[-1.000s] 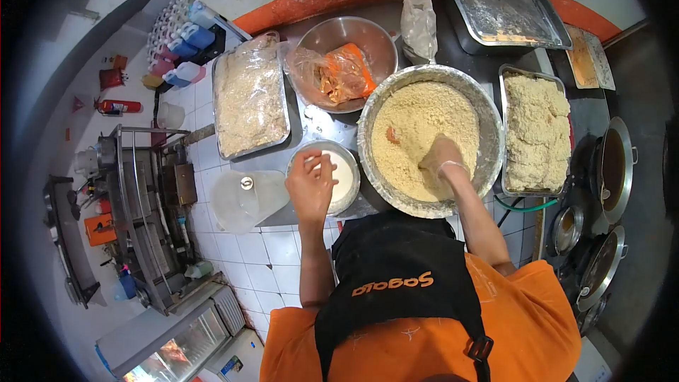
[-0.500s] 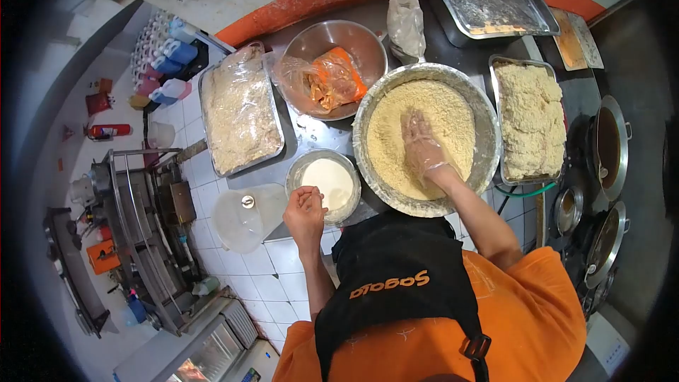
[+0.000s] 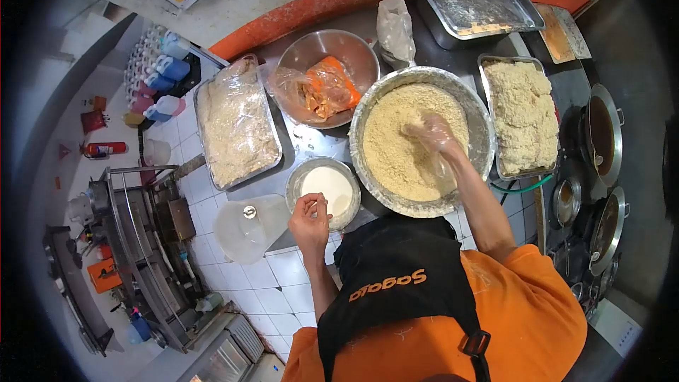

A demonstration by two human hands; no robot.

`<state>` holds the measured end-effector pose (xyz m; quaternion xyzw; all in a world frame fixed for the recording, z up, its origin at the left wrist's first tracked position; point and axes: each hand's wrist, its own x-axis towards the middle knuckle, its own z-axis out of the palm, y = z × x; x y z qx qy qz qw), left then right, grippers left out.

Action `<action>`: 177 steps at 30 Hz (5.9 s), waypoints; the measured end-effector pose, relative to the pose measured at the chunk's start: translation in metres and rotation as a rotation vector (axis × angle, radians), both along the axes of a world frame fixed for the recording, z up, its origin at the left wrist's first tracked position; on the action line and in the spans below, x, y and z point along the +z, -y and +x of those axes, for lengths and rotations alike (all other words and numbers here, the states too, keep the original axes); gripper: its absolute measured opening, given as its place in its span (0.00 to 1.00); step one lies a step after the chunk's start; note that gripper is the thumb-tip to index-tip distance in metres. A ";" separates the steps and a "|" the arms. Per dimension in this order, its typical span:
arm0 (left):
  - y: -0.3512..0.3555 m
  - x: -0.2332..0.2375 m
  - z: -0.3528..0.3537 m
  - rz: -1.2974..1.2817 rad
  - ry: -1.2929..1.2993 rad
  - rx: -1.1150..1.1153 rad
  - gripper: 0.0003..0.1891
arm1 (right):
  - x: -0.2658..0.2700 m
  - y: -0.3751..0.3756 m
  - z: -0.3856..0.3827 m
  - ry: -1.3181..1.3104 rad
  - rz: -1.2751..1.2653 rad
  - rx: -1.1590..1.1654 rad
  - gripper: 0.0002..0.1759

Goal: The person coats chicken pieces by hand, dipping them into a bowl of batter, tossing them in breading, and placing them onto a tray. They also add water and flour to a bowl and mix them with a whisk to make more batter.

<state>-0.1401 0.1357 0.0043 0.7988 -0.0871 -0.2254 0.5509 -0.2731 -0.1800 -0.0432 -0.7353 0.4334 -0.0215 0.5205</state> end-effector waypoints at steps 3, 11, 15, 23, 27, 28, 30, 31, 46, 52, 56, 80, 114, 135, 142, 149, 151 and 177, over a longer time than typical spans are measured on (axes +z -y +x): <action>0.000 0.006 0.003 0.001 0.012 0.015 0.07 | 0.028 0.000 -0.004 0.055 -0.061 -0.018 0.29; 0.001 0.004 0.008 -0.014 0.061 -0.034 0.07 | 0.012 -0.048 -0.040 -0.199 -0.581 0.172 0.36; 0.003 0.004 0.008 0.012 0.044 -0.045 0.07 | -0.022 -0.055 -0.037 -0.605 -0.374 0.268 0.34; 0.005 0.001 0.011 0.050 0.096 -0.091 0.08 | -0.008 -0.050 -0.025 -0.445 -0.251 0.245 0.34; 0.005 0.000 0.011 0.072 0.087 -0.108 0.07 | 0.002 -0.046 -0.025 -0.353 -0.216 0.152 0.26; 0.005 0.002 0.010 0.079 0.075 -0.103 0.07 | 0.010 -0.041 -0.024 -0.276 -0.183 0.095 0.24; 0.008 0.003 0.011 0.085 0.070 -0.106 0.07 | 0.040 -0.041 -0.012 -0.307 -0.079 0.147 0.23; 0.008 0.003 0.011 0.097 0.068 -0.106 0.07 | 0.026 -0.048 -0.010 -0.283 -0.551 0.283 0.27; 0.010 0.001 0.009 0.121 0.017 -0.121 0.07 | -0.022 -0.027 -0.009 -0.363 -0.106 0.034 0.39; 0.009 0.005 0.012 0.110 0.112 -0.162 0.07 | 0.007 -0.026 -0.011 0.281 0.403 -0.322 0.38; 0.010 0.008 0.010 0.105 0.084 -0.136 0.06 | 0.000 -0.021 -0.015 0.273 0.495 -0.418 0.45; 0.116 0.035 0.068 0.086 0.376 -0.344 0.08 | 0.043 0.200 -0.205 -0.492 -0.835 -0.649 0.22; 0.197 -0.044 0.174 0.668 0.564 -0.703 0.17 | 0.093 -0.010 -0.094 0.171 -0.802 -0.106 0.18; 0.134 0.035 0.142 0.203 0.397 -0.354 0.12 | 0.112 -0.013 -0.041 0.537 -0.499 0.048 0.15; 0.093 0.092 0.072 -0.316 0.122 -0.307 0.16 | 0.091 -0.065 0.077 0.646 0.771 0.194 0.25; 0.036 0.067 0.043 -0.177 0.078 -0.096 0.14 | 0.077 -0.087 0.090 0.625 0.641 0.387 0.17; 0.025 0.054 0.036 -0.263 -0.093 0.003 0.13 | 0.072 -0.092 0.089 0.525 0.471 0.461 0.17; -0.008 -0.042 0.032 0.511 0.322 -0.140 0.10 | 0.043 -0.008 -0.006 0.231 -0.168 0.423 0.30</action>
